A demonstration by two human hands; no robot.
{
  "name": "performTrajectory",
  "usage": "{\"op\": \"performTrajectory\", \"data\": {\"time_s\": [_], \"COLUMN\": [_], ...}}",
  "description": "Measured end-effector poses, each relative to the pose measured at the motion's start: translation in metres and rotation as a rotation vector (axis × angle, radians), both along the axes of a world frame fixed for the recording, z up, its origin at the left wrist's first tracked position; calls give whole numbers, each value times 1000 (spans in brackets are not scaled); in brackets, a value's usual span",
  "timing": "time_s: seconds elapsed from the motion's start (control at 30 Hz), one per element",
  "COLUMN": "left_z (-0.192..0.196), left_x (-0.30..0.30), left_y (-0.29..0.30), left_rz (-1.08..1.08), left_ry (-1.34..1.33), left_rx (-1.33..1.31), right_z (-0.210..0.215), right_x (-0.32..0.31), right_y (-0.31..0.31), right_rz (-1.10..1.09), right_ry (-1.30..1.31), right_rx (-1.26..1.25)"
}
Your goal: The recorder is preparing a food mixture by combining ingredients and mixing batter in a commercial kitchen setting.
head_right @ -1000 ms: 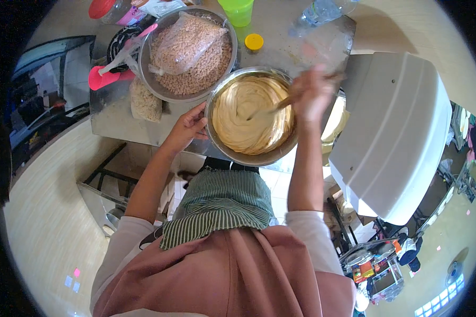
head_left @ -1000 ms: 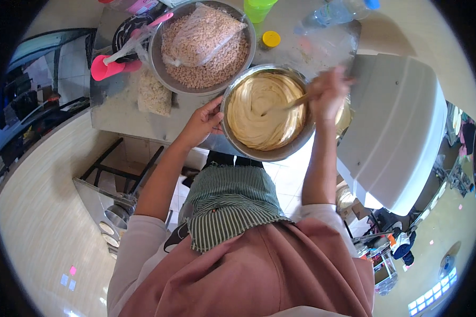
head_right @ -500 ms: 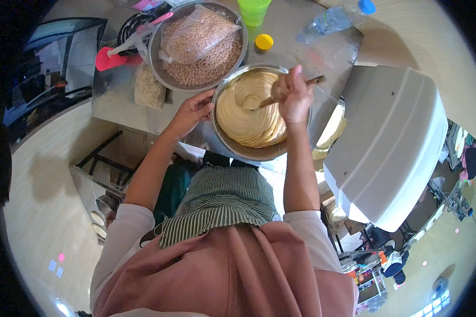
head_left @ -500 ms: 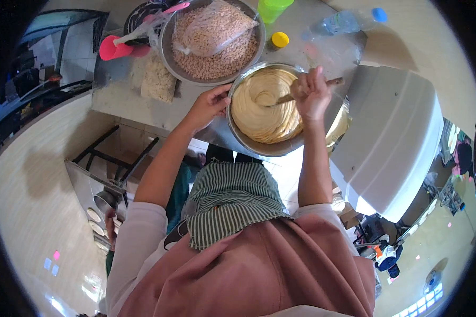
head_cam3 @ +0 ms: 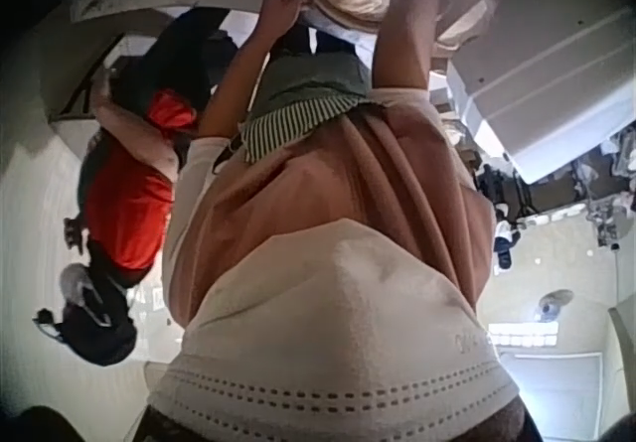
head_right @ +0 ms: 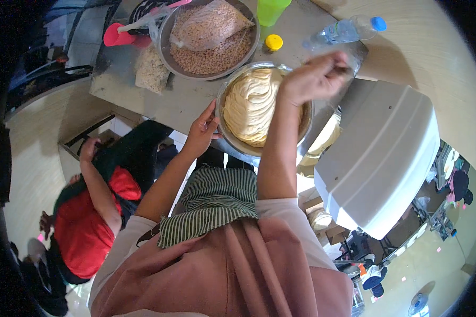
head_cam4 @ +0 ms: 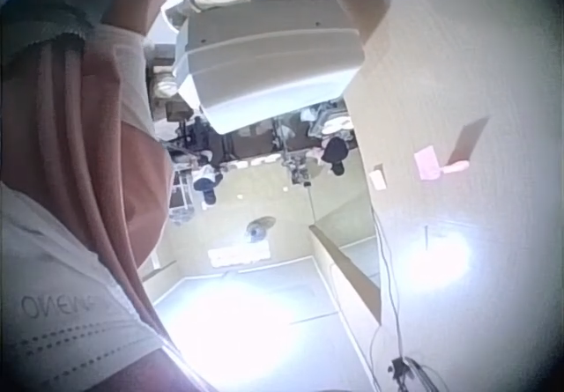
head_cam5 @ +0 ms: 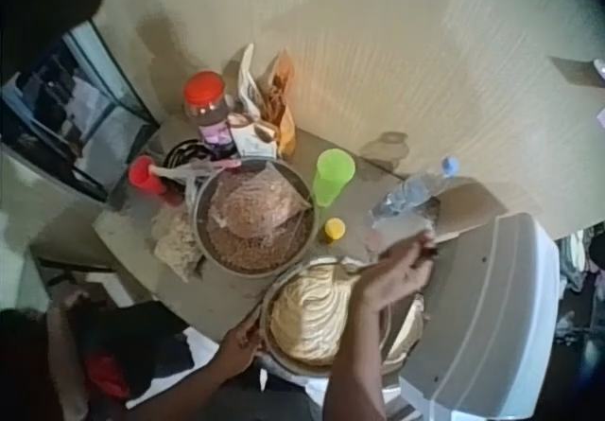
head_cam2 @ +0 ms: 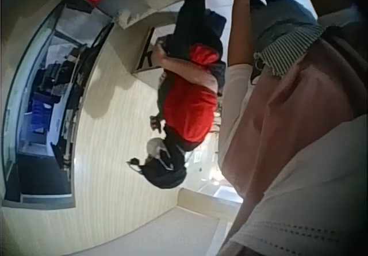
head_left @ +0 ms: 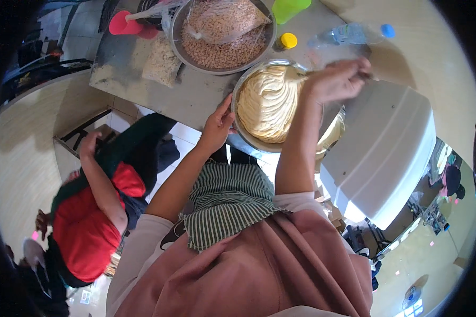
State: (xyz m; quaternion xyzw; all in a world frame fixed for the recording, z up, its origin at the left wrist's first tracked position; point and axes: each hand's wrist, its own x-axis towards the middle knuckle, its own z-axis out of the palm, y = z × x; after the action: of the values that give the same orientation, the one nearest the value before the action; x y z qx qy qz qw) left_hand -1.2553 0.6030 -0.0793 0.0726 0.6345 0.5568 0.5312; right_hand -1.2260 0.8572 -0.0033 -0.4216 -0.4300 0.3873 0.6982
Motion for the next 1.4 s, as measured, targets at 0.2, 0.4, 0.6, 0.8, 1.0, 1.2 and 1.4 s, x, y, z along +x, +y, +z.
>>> {"op": "performTrajectory", "data": {"time_s": [0.2, 0.4, 0.6, 0.8, 1.0, 1.2, 1.4], "left_z": [-12, -14, 4, -10, -3, -9, -23], "left_x": [-19, -36, -3, -20, -51, 53, 58], "left_y": [3, 11, 11, 4, 16, -28, -31], "left_rz": [-59, -36, 67, 9, -59, 174, 261], "left_ry": [-95, -129, -148, -141, -161, -70, -137], "left_rx": [-4, 22, -13, 3, 28, -2, 38], "right_z": [2, 39, 22, 23, 29, 44, 18], "right_x": [-14, 36, -20, -4, 58, 6, -32], "right_y": [-82, -78, -32, -128, -112, -36, -119], "right_rz": [321, 903, 586, 770, 1098, 1042, 1086], "right_ry": [-125, -167, 141, -397, -308, 159, -268], "right_rx": [-99, -318, -110, -115, -391, -223, -118]}}
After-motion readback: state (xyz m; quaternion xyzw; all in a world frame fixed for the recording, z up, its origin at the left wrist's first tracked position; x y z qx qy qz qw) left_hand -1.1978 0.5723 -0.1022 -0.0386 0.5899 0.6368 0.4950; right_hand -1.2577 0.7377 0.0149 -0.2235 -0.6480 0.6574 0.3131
